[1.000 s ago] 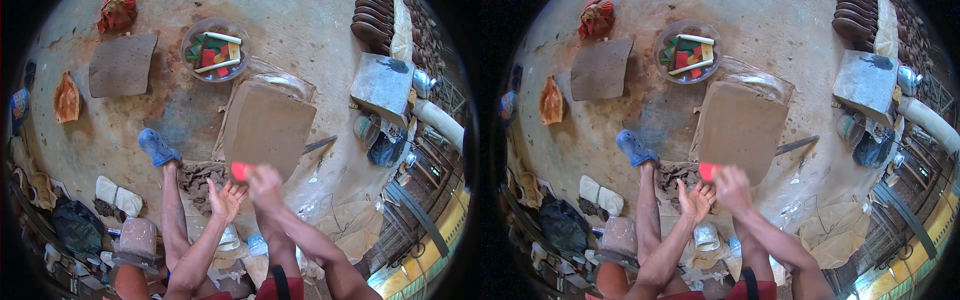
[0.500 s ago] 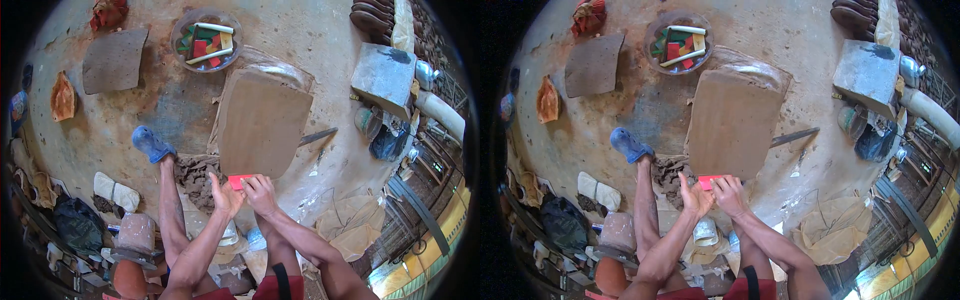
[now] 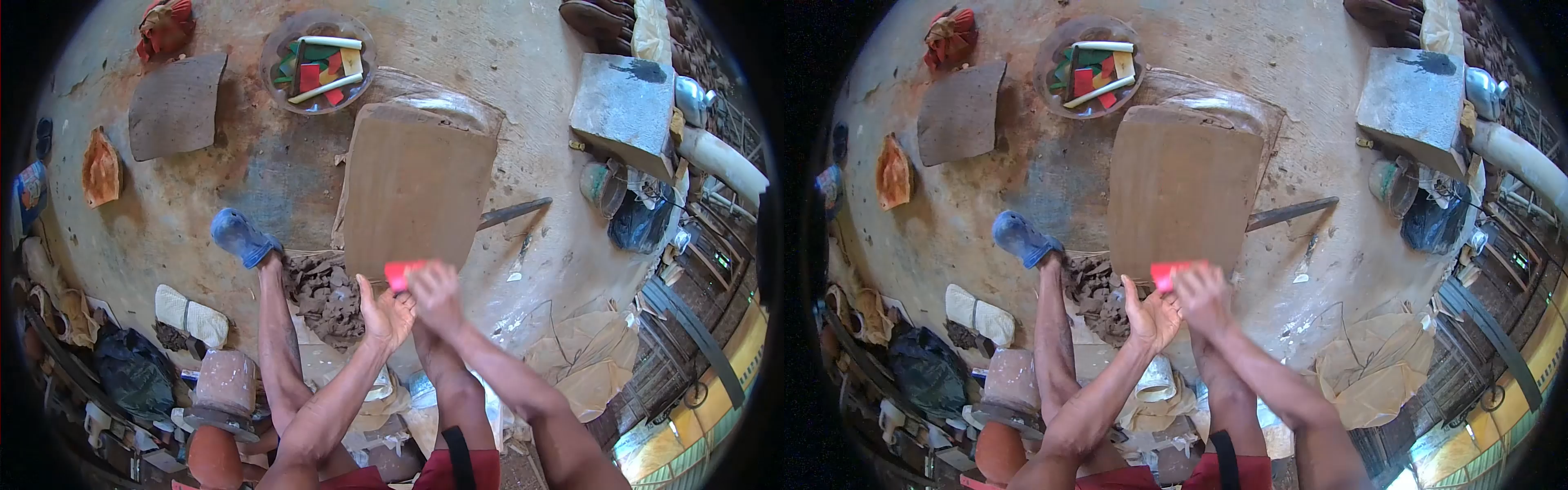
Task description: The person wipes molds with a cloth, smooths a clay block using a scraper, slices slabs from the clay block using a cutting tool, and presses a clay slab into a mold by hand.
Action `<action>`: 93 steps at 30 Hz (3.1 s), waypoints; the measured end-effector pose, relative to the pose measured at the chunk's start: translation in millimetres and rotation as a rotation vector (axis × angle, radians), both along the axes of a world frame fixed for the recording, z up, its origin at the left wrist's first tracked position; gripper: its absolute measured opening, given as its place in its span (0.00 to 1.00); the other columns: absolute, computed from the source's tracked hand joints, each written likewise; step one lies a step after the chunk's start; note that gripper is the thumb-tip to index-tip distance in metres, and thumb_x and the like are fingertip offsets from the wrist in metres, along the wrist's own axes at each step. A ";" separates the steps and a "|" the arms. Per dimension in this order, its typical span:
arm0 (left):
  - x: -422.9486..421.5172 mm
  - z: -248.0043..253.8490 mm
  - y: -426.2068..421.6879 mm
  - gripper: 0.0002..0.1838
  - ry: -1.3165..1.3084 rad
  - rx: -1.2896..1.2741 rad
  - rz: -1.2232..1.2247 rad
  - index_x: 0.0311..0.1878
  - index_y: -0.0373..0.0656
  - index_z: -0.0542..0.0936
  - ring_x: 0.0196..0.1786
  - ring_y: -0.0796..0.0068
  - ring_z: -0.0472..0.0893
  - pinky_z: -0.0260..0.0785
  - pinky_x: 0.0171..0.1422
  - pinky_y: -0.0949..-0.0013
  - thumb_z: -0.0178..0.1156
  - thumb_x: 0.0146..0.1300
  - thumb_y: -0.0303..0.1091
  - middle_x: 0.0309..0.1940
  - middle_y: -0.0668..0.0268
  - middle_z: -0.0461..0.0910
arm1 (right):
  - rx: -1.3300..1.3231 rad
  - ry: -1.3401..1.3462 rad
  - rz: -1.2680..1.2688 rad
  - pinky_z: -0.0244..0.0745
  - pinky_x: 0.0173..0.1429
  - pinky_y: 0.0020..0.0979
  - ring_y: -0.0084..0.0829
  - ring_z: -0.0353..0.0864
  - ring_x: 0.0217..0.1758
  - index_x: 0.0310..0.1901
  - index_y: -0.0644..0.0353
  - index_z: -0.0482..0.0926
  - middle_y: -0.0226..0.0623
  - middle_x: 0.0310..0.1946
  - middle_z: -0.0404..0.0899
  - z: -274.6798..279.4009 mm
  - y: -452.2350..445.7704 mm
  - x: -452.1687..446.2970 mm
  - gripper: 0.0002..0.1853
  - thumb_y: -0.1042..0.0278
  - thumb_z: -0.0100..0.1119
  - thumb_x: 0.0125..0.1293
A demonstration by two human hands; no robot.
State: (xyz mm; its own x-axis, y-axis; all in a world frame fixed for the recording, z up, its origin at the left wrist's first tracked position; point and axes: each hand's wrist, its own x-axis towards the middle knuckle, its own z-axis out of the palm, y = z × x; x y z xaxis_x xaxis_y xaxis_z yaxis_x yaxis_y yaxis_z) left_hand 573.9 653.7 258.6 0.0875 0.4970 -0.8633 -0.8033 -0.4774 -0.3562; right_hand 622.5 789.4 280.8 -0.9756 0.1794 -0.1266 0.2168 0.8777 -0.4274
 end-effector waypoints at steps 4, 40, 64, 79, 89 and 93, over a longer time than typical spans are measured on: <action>4.3 -7.9 -3.6 0.71 0.206 0.174 -0.006 0.81 0.29 0.42 0.78 0.44 0.66 0.60 0.83 0.48 0.49 0.58 0.88 0.75 0.36 0.61 | -0.173 -0.122 -0.045 0.75 0.47 0.43 0.42 0.83 0.45 0.45 0.61 0.86 0.39 0.38 0.82 18.9 0.4 -0.4 0.15 0.73 0.66 0.54; 24.0 -6.3 33.0 0.64 0.107 0.179 -0.068 0.79 0.31 0.49 0.77 0.43 0.68 0.66 0.79 0.49 0.57 0.63 0.80 0.76 0.34 0.58 | -0.014 -0.016 -0.176 0.77 0.57 0.47 0.42 0.84 0.52 0.47 0.63 0.88 0.43 0.46 0.86 4.7 17.1 61.8 0.17 0.77 0.65 0.53; -93.2 -6.7 -83.7 0.53 0.318 -0.126 -0.224 0.68 0.35 0.75 0.65 0.63 0.79 0.70 0.74 0.63 0.41 0.70 0.81 0.64 0.56 0.79 | -0.264 0.122 -0.875 0.82 0.40 0.39 0.41 0.85 0.40 0.38 0.63 0.86 0.40 0.37 0.84 10.4 -151.8 -107.2 0.05 0.79 0.69 0.60; -67.0 2.7 -46.3 0.40 0.136 -0.108 -0.269 0.67 0.35 0.70 0.70 0.47 0.77 0.75 0.72 0.52 0.53 0.75 0.67 0.64 0.39 0.73 | 0.147 -0.046 -1.292 0.79 0.40 0.47 0.51 0.85 0.33 0.35 0.64 0.88 0.50 0.30 0.85 -42.3 94.7 -140.0 0.07 0.70 0.65 0.61; -67.5 3.9 -57.5 0.27 0.147 -0.309 -0.205 0.54 0.39 0.77 0.64 0.54 0.80 0.76 0.70 0.53 0.58 0.76 0.58 0.60 0.48 0.78 | -0.002 0.074 -0.061 0.82 0.36 0.40 0.39 0.83 0.35 0.37 0.61 0.84 0.38 0.32 0.78 -18.1 43.0 -209.6 0.04 0.71 0.63 0.64; -63.8 3.4 -57.5 0.28 0.134 -0.357 -0.222 0.55 0.39 0.77 0.63 0.57 0.80 0.74 0.71 0.54 0.56 0.77 0.59 0.58 0.52 0.80 | -0.077 0.001 0.247 0.79 0.32 0.33 0.30 0.80 0.36 0.43 0.63 0.84 0.31 0.32 0.76 -2.5 -4.0 -135.8 0.10 0.70 0.63 0.61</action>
